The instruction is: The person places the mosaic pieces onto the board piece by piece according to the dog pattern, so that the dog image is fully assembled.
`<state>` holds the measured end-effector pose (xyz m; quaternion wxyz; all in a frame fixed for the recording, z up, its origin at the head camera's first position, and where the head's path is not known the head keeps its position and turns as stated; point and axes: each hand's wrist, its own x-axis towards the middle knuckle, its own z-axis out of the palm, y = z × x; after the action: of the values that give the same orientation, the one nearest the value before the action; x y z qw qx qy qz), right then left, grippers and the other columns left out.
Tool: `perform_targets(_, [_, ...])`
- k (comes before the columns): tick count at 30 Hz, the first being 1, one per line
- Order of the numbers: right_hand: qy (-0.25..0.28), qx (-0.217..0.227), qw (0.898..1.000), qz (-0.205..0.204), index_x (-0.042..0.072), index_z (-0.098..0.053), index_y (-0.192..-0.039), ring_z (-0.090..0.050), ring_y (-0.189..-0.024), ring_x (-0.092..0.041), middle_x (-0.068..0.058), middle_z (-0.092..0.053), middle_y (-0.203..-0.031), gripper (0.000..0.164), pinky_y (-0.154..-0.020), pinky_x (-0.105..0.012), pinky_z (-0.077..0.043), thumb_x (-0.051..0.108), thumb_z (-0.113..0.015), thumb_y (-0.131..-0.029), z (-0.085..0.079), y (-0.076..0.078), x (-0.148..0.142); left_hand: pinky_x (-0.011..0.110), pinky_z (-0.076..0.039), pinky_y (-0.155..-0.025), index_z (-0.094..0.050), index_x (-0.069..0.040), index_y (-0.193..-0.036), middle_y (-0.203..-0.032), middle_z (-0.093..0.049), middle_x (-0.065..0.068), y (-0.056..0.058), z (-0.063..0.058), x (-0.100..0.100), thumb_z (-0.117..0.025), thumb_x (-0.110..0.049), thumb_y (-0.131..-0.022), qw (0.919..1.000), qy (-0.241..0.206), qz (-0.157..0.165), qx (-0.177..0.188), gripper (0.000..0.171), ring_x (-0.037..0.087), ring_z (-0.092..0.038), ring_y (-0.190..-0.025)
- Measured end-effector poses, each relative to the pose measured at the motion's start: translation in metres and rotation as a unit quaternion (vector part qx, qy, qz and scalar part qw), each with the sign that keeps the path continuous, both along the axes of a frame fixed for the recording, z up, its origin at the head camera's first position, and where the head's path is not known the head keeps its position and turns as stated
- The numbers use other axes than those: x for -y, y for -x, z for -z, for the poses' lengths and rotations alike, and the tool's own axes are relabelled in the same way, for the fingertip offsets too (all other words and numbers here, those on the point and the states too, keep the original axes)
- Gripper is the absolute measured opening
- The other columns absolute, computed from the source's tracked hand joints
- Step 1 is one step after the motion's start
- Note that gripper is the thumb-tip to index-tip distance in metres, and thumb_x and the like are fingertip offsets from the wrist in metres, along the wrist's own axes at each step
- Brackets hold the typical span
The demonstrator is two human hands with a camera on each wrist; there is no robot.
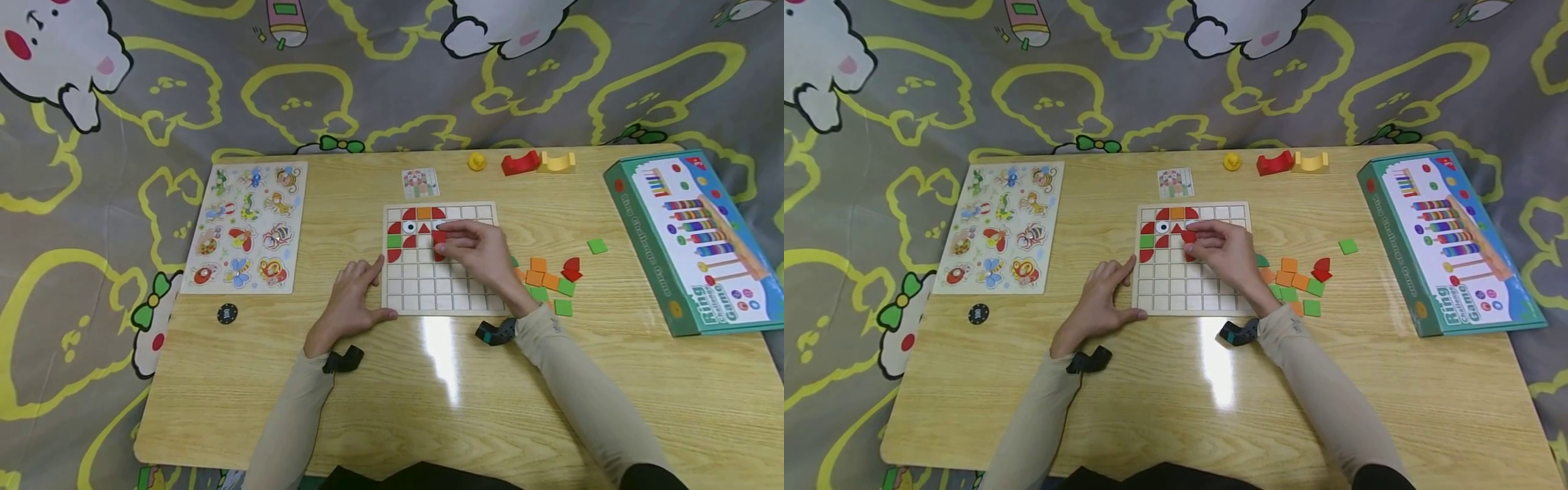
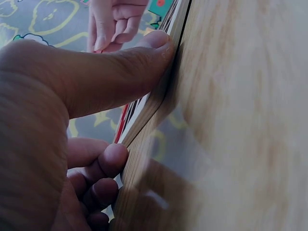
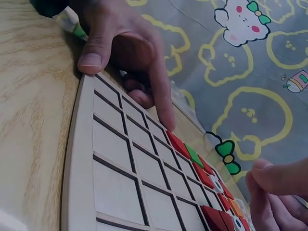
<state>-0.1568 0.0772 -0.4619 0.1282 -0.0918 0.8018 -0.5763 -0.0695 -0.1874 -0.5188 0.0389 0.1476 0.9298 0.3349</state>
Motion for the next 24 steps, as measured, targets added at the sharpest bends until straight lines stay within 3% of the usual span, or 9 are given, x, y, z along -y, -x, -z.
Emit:
perform_targets(4, [-0.001,-0.016,1.000,-0.022,0.009,-0.071,-0.118,-0.073,-0.090,-0.019,-0.011,-0.073,-0.106,0.035,-0.075,-0.021,-0.055,0.013,-0.079,-0.084,0.010,0.005,0.003,0.032,-0.027,-0.083,-0.032,-0.009,-0.155,-0.094,-0.042,-0.003,0.000,-0.001,0.000,-0.087,-0.049,-0.069,1.0000,0.001,0.000,0.003,0.109,0.017,-0.035,-0.091])
perform_targets(7, [-0.030,-0.069,0.996,-0.048,0.009,-0.072,-0.115,-0.072,-0.088,-0.020,-0.009,-0.074,-0.104,0.032,-0.073,-0.021,-0.055,0.013,-0.079,-0.084,0.014,0.006,0.007,0.032,-0.027,-0.083,-0.032,-0.009,-0.154,-0.094,-0.042,-0.002,0.001,-0.001,0.000,-0.087,-0.050,-0.069,1.0000,0.005,0.001,0.001,0.110,0.016,-0.035,-0.091])
perform_targets(10, [-0.078,-0.141,0.985,-0.068,0.011,-0.074,-0.111,-0.069,-0.087,-0.020,-0.006,-0.074,-0.105,0.030,-0.071,-0.022,-0.051,0.014,-0.081,-0.082,0.018,0.006,0.012,0.032,-0.028,-0.083,-0.032,-0.008,-0.154,-0.094,-0.042,-0.002,0.001,-0.001,0.001,-0.086,-0.050,-0.069,1.0000,0.007,0.003,0.000,0.109,0.016,-0.035,-0.090])
perform_targets(14, [-0.125,-0.205,0.967,-0.082,0.012,-0.077,-0.105,-0.057,-0.104,-0.026,-0.006,-0.069,-0.116,0.030,-0.085,-0.037,-0.041,0.016,-0.086,-0.077,0.023,0.007,0.019,0.032,-0.027,-0.082,-0.032,-0.008,-0.154,-0.094,-0.042,-0.001,0.000,-0.002,0.001,-0.086,-0.050,-0.070,1.0000,0.009,0.003,0.001,0.108,0.016,-0.035,-0.090])
perform_targets(17, [-0.151,-0.215,0.961,-0.090,0.013,-0.078,-0.104,-0.044,-0.117,-0.030,-0.010,-0.060,-0.128,0.031,-0.097,-0.047,-0.033,0.019,-0.087,-0.075,0.025,0.008,0.025,0.032,-0.027,-0.081,-0.033,-0.007,-0.154,-0.093,-0.042,-0.001,0.000,-0.002,0.001,-0.085,-0.051,-0.071,1.0000,0.009,0.002,0.002,0.108,0.016,-0.034,-0.090])
perform_targets(24, [-0.208,-0.191,0.956,-0.084,0.020,-0.079,-0.104,-0.030,-0.127,-0.033,-0.008,-0.049,-0.141,0.034,-0.101,-0.051,-0.026,0.032,-0.088,-0.073,0.029,0.008,0.033,0.031,-0.026,-0.080,-0.033,-0.007,-0.154,-0.092,-0.042,-0.002,0.000,-0.003,0.001,-0.086,-0.050,-0.070,1.0000,0.010,0.002,0.000,0.108,0.016,-0.034,-0.089])
